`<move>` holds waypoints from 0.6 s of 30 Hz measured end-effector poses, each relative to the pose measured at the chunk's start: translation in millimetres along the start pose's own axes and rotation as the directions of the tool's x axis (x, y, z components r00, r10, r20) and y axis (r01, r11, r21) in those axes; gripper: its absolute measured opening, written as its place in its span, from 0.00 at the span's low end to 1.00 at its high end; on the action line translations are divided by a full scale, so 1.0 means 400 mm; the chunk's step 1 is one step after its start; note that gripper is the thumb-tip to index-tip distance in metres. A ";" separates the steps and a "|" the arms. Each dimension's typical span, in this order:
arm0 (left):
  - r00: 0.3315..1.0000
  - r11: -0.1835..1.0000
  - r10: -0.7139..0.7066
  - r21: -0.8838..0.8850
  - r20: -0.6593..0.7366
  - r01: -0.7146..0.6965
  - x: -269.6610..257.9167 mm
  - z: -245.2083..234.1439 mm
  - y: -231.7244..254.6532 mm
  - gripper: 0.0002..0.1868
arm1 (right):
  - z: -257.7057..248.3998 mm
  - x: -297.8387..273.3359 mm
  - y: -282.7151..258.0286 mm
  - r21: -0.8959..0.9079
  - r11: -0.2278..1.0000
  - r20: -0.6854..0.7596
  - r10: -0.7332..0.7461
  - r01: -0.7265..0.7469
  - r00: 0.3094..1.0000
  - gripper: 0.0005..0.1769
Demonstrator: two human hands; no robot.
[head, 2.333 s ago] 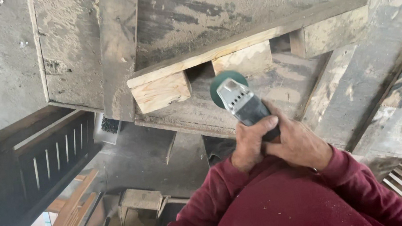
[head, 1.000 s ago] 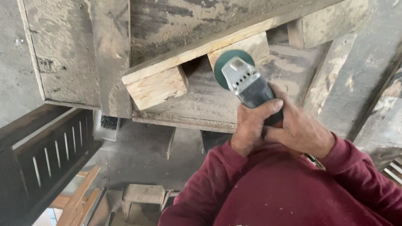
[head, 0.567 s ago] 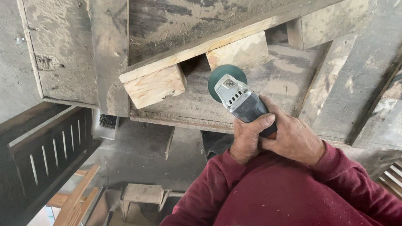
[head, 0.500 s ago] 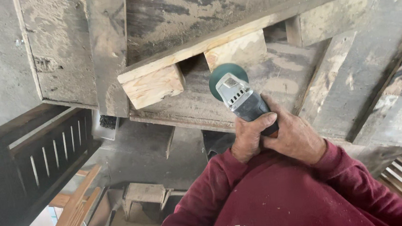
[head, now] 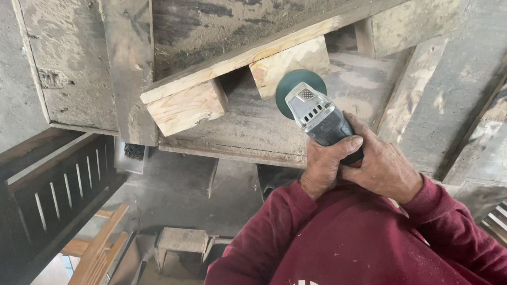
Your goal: The person uses an angle grinder with a sanding disc to smooth the edges and surfaces of small wooden blocks. They hold the blocks with one hand and operate the tool with the other, moving the grinder along the wood to remove roughness.
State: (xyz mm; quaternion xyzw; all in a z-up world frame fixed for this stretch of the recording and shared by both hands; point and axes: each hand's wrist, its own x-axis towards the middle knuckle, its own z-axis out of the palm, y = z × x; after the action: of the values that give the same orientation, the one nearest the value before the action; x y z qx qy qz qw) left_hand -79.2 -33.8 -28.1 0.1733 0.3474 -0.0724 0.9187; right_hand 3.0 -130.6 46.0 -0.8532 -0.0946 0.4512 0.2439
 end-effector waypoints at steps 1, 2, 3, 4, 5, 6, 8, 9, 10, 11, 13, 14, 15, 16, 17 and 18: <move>1.000 1.000 0.003 0.000 0.001 -0.003 0.002 0.002 -0.002 0.16 | -0.003 0.000 0.002 -0.004 1.000 0.012 0.028 -0.028 1.000 0.60; 1.000 1.000 0.006 0.001 0.001 -0.006 0.003 0.004 -0.004 0.17 | -0.005 -0.001 0.004 -0.008 0.999 0.017 0.037 -0.037 0.999 0.60; 1.000 1.000 0.009 0.002 0.004 -0.009 0.007 0.006 -0.004 0.17 | -0.008 0.001 0.006 -0.012 0.999 0.020 0.044 -0.044 0.999 0.60; 1.000 1.000 -0.001 0.003 0.006 0.001 0.011 0.006 -0.005 0.17 | -0.011 0.003 0.008 -0.016 0.999 0.023 0.052 -0.051 0.998 0.60; 1.000 1.000 -0.017 0.002 0.004 0.017 0.007 0.007 -0.008 0.17 | -0.012 -0.001 0.010 -0.009 0.998 0.025 0.055 -0.054 0.998 0.60; 0.999 0.999 -0.033 0.001 0.002 0.033 0.003 0.007 -0.011 0.17 | -0.013 -0.007 0.011 -0.002 0.998 0.027 0.058 -0.058 0.998 0.60; 1.000 0.999 0.005 0.039 0.016 -0.006 0.014 0.009 -0.014 0.18 | -0.022 -0.003 0.014 0.010 1.000 0.006 0.025 -0.025 1.000 0.60; 1.000 0.998 0.024 0.057 0.020 -0.025 0.018 0.012 -0.016 0.18 | -0.026 -0.001 0.014 0.018 1.000 -0.007 -0.004 0.004 1.000 0.60; 0.999 0.999 0.024 0.042 0.024 -0.025 0.022 0.015 -0.017 0.19 | -0.030 0.000 0.014 0.025 0.999 -0.021 -0.033 0.033 0.999 0.59; 0.999 0.999 0.019 0.027 0.026 -0.020 0.022 0.017 -0.022 0.19 | -0.031 -0.003 0.015 0.018 1.000 -0.006 0.004 -0.004 1.000 0.60; 1.000 1.000 0.008 0.021 0.024 -0.009 0.025 0.022 -0.027 0.20 | -0.034 -0.006 0.018 0.001 0.997 0.018 0.074 -0.074 0.997 0.62; 1.000 1.000 0.002 0.029 0.019 -0.003 0.029 0.026 -0.027 0.20 | -0.037 -0.006 0.019 0.000 0.997 0.008 0.075 -0.075 0.997 0.62; 1.000 0.999 -0.004 0.037 0.011 0.003 0.029 0.030 -0.027 0.20 | -0.038 -0.007 0.021 -0.001 0.997 0.001 0.076 -0.076 0.997 0.62; 1.000 0.999 -0.007 0.040 0.018 0.007 0.028 0.033 -0.028 0.20 | -0.040 -0.009 0.023 -0.002 0.997 -0.005 0.077 -0.077 0.997 0.61; 1.000 0.999 -0.012 0.044 0.028 0.011 0.029 0.036 -0.028 0.20 | -0.042 -0.010 0.027 0.006 0.997 -0.010 0.075 -0.075 0.997 0.61; 0.999 0.999 -0.016 0.047 0.037 0.015 0.030 0.039 -0.029 0.20 | -0.045 -0.011 0.032 0.014 0.997 -0.015 0.073 -0.072 0.997 0.61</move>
State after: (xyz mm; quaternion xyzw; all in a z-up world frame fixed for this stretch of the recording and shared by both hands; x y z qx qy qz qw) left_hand -63.5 -50.4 -28.4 0.1909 0.3296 -0.0910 0.9201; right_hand 14.6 -149.1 51.2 -0.8579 -0.0587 0.4537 0.2338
